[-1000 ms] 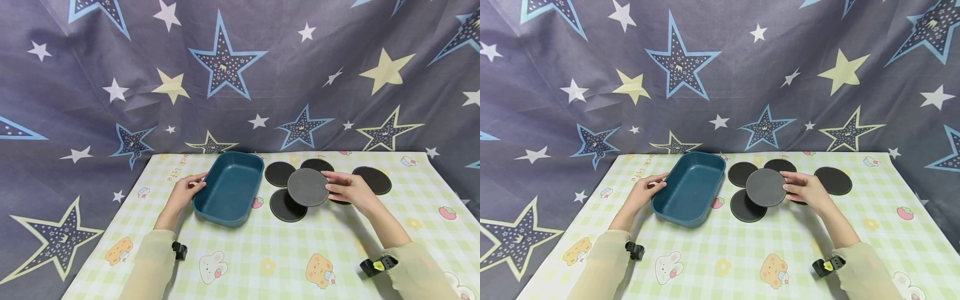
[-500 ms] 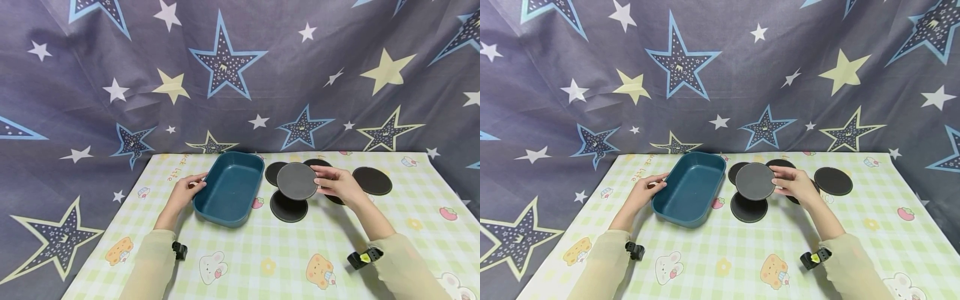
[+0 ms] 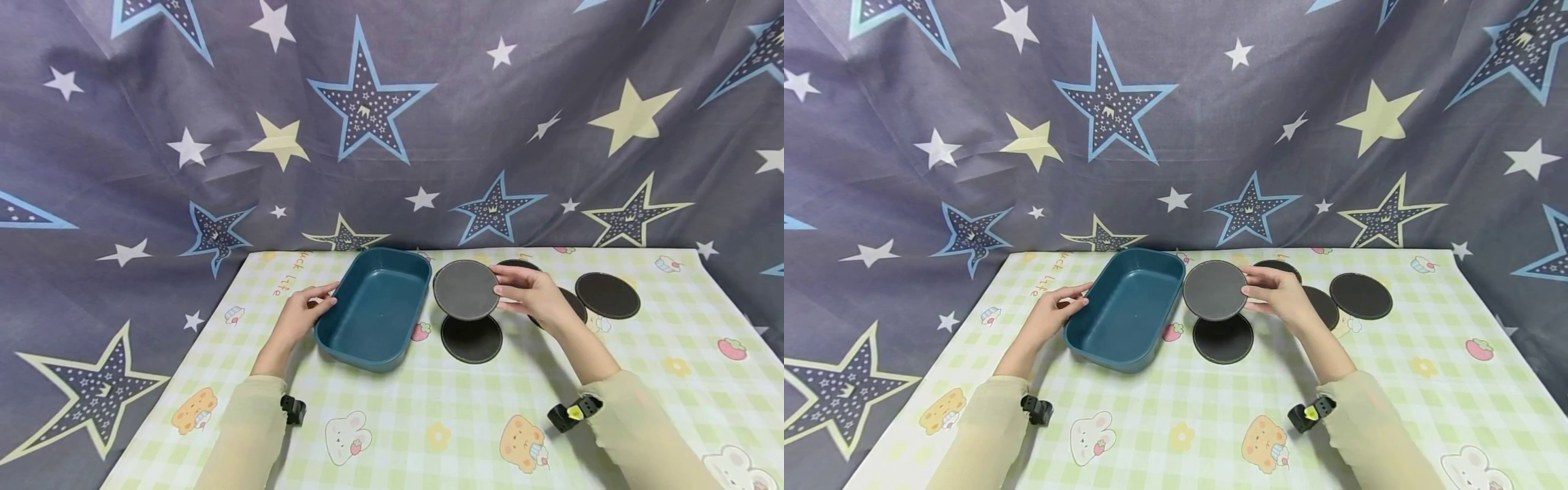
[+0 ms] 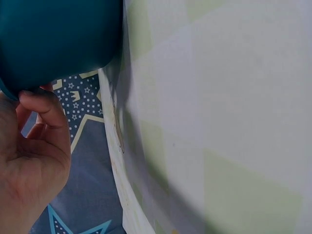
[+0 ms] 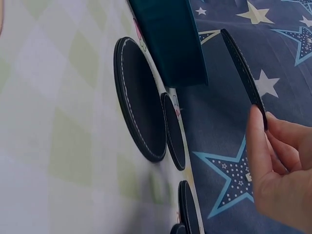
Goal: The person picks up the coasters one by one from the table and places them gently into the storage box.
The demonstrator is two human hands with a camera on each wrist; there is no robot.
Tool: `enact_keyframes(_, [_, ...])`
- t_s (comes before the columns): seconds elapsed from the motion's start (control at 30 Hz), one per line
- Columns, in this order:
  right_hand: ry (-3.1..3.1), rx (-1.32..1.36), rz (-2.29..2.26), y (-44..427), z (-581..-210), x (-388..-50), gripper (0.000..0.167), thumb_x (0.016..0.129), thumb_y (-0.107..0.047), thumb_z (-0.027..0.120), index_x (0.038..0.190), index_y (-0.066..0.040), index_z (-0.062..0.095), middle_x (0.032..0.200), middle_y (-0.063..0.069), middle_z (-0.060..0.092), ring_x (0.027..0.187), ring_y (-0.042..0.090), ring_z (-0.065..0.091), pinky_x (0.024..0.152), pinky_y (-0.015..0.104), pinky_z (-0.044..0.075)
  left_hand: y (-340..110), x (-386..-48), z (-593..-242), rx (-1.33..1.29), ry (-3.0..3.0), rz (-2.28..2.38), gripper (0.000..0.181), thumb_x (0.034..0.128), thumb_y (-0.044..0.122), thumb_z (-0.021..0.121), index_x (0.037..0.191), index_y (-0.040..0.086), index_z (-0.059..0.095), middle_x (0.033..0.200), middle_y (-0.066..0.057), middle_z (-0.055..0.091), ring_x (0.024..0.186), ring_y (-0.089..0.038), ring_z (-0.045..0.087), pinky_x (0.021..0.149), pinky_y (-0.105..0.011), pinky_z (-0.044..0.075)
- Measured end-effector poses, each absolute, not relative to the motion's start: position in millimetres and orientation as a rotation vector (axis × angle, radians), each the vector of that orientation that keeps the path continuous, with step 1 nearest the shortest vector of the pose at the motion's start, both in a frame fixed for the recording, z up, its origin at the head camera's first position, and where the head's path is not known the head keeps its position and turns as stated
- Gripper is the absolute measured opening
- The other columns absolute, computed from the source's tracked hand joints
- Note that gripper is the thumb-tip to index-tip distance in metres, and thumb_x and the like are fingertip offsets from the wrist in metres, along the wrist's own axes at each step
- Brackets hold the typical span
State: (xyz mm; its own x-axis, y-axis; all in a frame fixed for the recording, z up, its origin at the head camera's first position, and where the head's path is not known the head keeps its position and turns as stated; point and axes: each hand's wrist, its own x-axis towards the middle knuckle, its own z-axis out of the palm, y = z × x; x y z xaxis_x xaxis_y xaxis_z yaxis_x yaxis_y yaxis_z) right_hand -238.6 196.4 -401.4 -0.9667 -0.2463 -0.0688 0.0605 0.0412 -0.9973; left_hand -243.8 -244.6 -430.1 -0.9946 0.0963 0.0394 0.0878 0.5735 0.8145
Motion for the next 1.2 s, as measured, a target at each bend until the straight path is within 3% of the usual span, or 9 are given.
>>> enact_keyframes(0.5, [2.107, -0.188, -2.005, 167, -399, -245, 0.055, 0.094, -0.003, 0.066, 0.145, 0.003, 0.047, 0.103, -0.005, 0.059, 0.087, 0.001, 0.065, 0.079, 0.025, 0.059, -249, -243, -432, 0.174, 2.790, 1.432, 0.039, 0.0985, 0.024, 0.064, 0.136, 0.015, 0.064, 0.107, -0.016, 0.062, 0.051, -0.005, 0.040, 0.052, -0.024, 0.038])
enact_keyframes(1.2, [2.034, -0.213, -2.032, 120, -394, -259, 0.050, 0.096, 0.002, 0.062, 0.145, 0.000, 0.051, 0.101, -0.004, 0.064, 0.082, 0.003, 0.068, 0.076, 0.025, 0.059, -247, -243, -431, 0.196, 2.792, 1.428, 0.039, 0.0992, 0.024, 0.063, 0.137, 0.015, 0.063, 0.108, -0.017, 0.062, 0.053, -0.006, 0.040, 0.053, -0.024, 0.038])
